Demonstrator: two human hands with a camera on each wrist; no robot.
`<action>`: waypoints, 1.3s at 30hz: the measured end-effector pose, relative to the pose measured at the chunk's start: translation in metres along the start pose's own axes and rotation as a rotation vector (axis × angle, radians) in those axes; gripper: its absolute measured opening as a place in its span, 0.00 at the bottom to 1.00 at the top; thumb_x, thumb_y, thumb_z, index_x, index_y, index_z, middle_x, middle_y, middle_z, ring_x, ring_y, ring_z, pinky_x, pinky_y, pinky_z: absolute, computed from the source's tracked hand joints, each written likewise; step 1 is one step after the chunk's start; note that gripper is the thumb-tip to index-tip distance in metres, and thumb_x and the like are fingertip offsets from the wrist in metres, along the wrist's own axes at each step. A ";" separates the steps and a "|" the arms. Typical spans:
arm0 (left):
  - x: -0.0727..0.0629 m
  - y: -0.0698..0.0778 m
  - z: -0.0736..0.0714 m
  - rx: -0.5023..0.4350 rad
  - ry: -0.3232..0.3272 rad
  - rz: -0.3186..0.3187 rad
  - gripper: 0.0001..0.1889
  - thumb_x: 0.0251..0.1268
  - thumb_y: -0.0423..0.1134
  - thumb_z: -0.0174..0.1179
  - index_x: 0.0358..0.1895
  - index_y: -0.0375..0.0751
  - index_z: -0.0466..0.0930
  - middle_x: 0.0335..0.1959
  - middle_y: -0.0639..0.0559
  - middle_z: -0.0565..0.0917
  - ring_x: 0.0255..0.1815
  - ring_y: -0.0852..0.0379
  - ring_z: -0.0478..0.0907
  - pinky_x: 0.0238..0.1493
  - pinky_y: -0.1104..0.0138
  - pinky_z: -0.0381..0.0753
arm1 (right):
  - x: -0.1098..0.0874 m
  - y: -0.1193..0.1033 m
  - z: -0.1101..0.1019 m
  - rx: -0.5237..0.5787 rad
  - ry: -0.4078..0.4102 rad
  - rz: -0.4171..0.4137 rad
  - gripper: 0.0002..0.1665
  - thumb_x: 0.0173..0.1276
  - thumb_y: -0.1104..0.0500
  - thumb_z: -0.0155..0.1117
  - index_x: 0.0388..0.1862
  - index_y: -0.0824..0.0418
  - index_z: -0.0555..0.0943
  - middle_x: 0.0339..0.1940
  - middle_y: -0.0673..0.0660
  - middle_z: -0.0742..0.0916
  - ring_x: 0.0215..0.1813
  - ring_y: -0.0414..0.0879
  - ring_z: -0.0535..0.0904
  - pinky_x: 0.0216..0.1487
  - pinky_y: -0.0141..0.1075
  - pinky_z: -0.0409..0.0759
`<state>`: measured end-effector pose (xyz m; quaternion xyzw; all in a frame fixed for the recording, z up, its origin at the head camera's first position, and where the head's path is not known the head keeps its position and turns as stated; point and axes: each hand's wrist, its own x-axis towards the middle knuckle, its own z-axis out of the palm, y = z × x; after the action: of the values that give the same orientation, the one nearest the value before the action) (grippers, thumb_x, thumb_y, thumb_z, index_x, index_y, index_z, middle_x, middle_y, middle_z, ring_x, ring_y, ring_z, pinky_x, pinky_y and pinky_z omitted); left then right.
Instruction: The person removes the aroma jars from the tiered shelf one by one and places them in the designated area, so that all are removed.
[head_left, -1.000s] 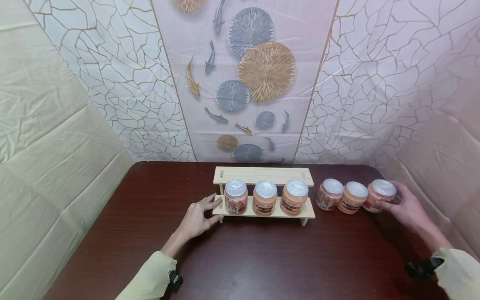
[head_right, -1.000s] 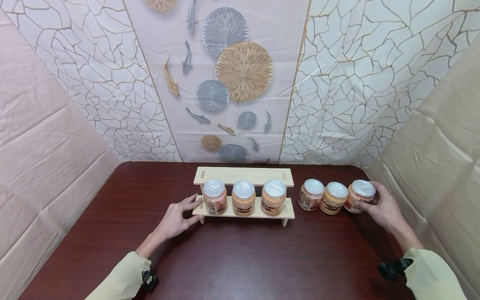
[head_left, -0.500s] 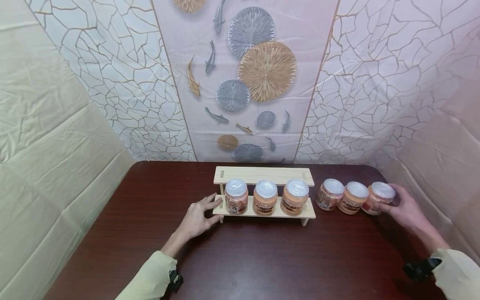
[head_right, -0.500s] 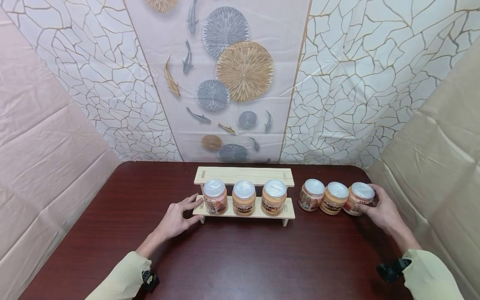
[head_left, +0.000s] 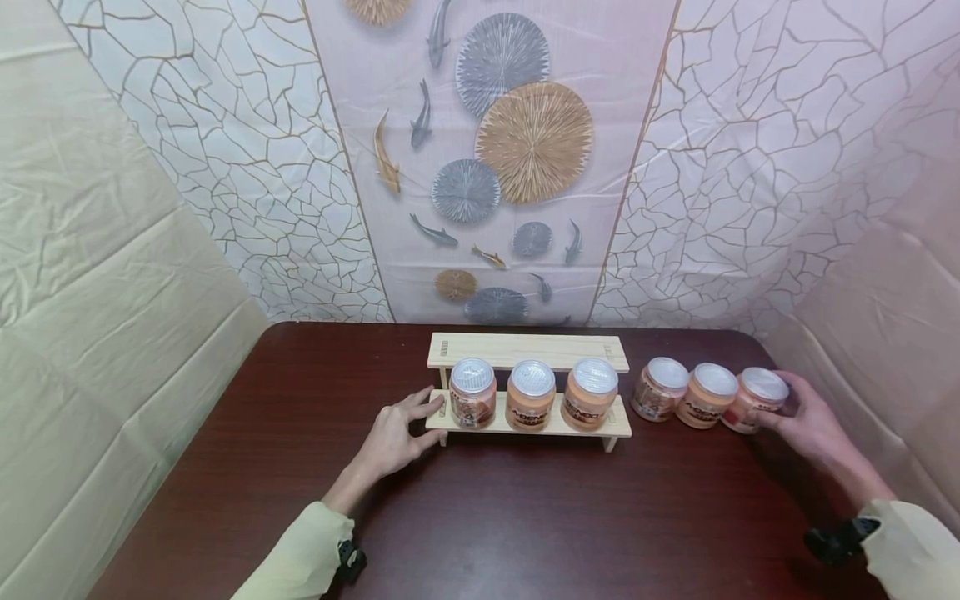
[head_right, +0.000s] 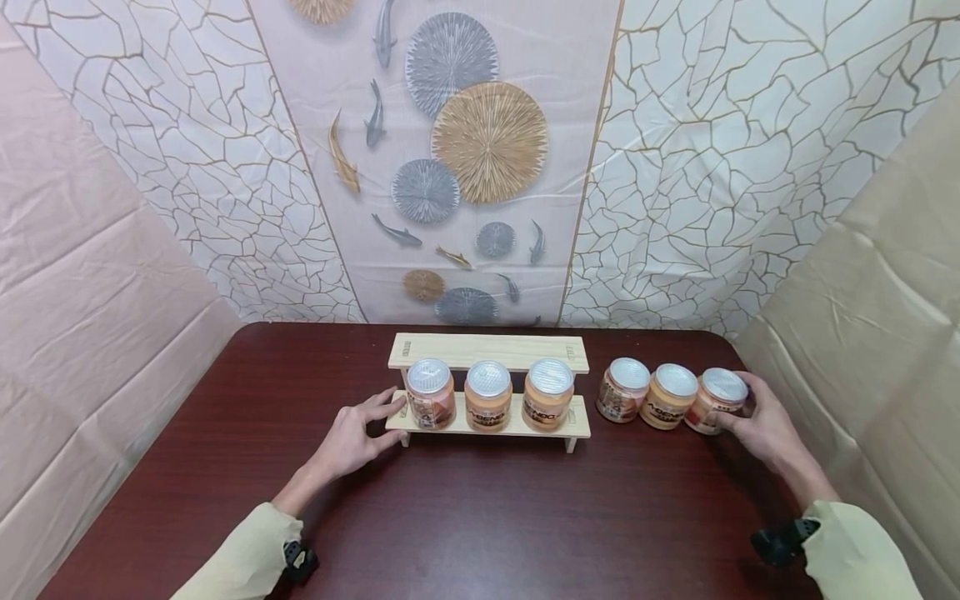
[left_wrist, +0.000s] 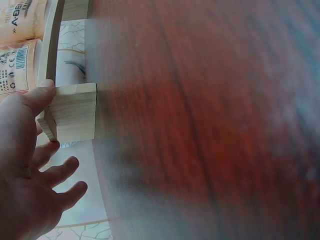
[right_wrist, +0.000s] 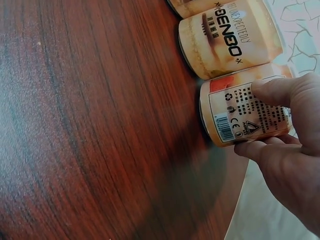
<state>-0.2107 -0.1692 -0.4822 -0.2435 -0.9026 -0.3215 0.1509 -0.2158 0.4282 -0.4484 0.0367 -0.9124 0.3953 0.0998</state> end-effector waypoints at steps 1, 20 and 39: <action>0.000 0.000 0.000 -0.001 -0.001 -0.001 0.27 0.55 0.40 0.75 0.60 0.35 0.82 0.63 0.33 0.77 0.62 0.37 0.75 0.58 0.46 0.76 | 0.000 0.000 0.000 0.000 -0.003 0.000 0.44 0.64 0.69 0.70 0.69 0.82 0.55 0.54 0.83 0.74 0.40 0.16 0.66 0.37 0.17 0.68; 0.001 0.001 -0.001 -0.007 -0.001 0.002 0.27 0.56 0.40 0.75 0.60 0.35 0.82 0.63 0.33 0.77 0.61 0.36 0.76 0.57 0.46 0.76 | 0.004 -0.035 -0.004 -0.151 0.232 -0.231 0.46 0.56 0.67 0.69 0.72 0.76 0.61 0.64 0.82 0.70 0.66 0.76 0.64 0.73 0.44 0.52; -0.001 0.001 0.000 -0.012 0.004 0.000 0.28 0.55 0.39 0.75 0.60 0.36 0.82 0.63 0.34 0.77 0.61 0.36 0.76 0.57 0.46 0.76 | -0.015 -0.139 0.104 0.236 0.052 -0.452 0.40 0.52 0.80 0.73 0.64 0.71 0.71 0.51 0.71 0.83 0.46 0.37 0.83 0.41 0.28 0.81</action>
<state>-0.2093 -0.1687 -0.4814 -0.2436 -0.9003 -0.3274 0.1512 -0.1967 0.2575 -0.4215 0.2408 -0.8257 0.4677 0.2039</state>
